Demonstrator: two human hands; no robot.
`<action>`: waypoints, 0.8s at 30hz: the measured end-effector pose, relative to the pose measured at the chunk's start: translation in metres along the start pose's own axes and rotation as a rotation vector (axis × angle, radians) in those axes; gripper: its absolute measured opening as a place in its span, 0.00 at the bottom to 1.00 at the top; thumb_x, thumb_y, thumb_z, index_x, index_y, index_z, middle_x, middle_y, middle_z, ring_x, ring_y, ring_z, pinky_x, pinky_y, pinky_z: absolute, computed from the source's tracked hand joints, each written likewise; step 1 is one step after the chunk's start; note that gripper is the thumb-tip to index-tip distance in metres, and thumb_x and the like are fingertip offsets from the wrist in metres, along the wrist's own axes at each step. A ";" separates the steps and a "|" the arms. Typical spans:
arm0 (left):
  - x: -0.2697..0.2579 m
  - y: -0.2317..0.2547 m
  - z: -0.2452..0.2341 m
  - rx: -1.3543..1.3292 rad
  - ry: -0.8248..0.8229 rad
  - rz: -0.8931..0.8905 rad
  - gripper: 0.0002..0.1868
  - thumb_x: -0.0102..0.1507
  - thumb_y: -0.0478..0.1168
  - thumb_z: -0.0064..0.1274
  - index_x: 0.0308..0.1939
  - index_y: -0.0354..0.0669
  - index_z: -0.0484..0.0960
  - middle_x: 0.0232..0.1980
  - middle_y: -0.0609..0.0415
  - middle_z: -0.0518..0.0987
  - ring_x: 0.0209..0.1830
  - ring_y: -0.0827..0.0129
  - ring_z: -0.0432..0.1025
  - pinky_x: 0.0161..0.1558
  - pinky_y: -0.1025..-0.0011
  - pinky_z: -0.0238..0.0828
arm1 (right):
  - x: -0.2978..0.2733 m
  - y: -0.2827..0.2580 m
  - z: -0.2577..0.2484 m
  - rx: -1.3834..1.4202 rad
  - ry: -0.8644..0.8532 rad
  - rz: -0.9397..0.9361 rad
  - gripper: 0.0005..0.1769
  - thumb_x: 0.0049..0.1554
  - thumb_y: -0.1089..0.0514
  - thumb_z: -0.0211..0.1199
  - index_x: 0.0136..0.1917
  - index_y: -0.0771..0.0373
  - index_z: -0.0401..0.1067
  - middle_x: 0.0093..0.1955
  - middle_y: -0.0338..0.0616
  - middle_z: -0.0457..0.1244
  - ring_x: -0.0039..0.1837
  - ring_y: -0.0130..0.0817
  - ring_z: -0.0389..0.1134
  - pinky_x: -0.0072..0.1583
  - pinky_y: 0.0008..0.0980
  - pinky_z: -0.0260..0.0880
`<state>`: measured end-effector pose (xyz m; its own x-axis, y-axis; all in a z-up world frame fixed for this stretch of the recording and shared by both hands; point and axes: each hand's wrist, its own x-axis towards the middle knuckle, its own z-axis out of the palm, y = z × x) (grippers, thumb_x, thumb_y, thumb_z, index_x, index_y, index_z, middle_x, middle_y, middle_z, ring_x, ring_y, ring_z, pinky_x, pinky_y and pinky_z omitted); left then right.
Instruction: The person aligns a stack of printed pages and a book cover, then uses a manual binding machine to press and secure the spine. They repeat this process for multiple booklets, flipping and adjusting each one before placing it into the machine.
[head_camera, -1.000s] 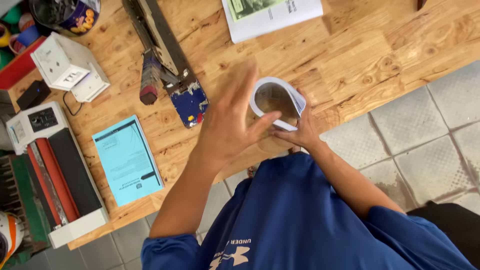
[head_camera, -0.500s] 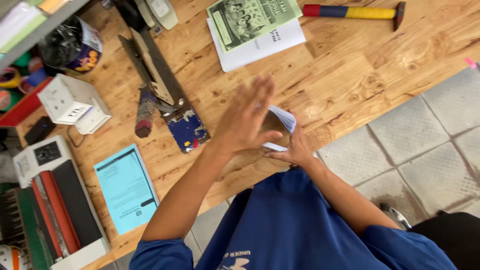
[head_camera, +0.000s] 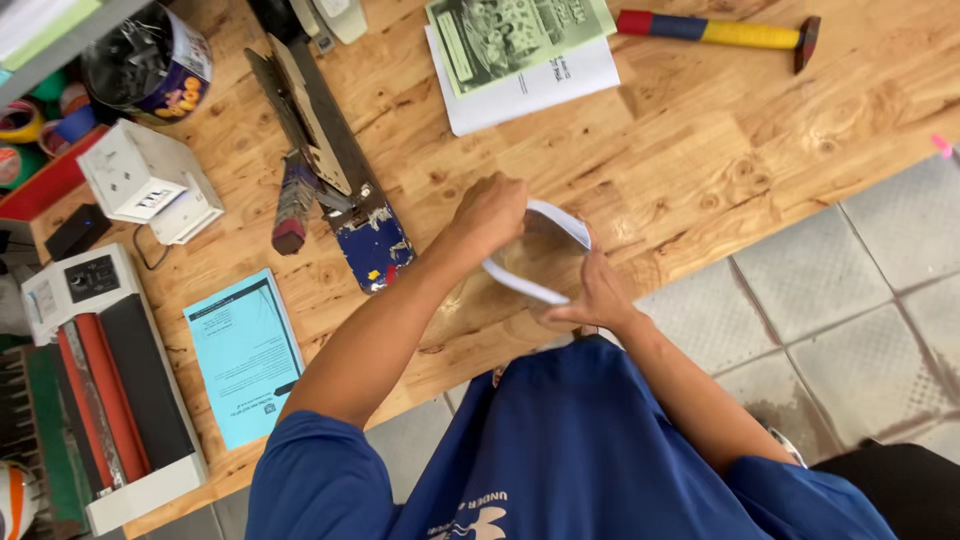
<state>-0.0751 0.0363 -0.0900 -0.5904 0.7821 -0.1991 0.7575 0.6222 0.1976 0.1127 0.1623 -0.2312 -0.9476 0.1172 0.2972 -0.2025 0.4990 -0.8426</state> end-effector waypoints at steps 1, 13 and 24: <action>-0.006 -0.006 0.005 0.009 0.100 0.073 0.18 0.47 0.41 0.67 0.37 0.37 0.84 0.41 0.33 0.81 0.39 0.42 0.77 0.42 0.53 0.75 | 0.001 -0.002 -0.009 0.027 0.020 -0.036 0.85 0.31 0.34 0.81 0.82 0.72 0.33 0.83 0.66 0.42 0.85 0.56 0.42 0.80 0.49 0.44; -0.157 0.011 0.055 -1.147 0.738 -0.287 0.12 0.62 0.38 0.65 0.45 0.33 0.85 0.40 0.54 0.87 0.37 0.75 0.79 0.43 0.71 0.78 | -0.017 -0.090 -0.032 0.344 0.276 0.264 0.15 0.61 0.65 0.67 0.61 0.69 0.72 0.55 0.50 0.71 0.55 0.36 0.72 0.58 0.34 0.74; -0.137 0.069 0.149 -0.803 0.708 -0.292 0.57 0.59 0.43 0.69 0.78 0.27 0.44 0.78 0.24 0.57 0.78 0.36 0.55 0.72 0.54 0.57 | -0.010 -0.056 0.006 -0.050 0.080 -0.027 0.65 0.40 0.38 0.77 0.77 0.72 0.50 0.74 0.66 0.53 0.75 0.60 0.55 0.73 0.50 0.56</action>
<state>0.0998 -0.0329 -0.1919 -0.9366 0.2856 0.2031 0.3139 0.4264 0.8483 0.1317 0.1286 -0.1896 -0.9188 0.1709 0.3559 -0.2128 0.5450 -0.8110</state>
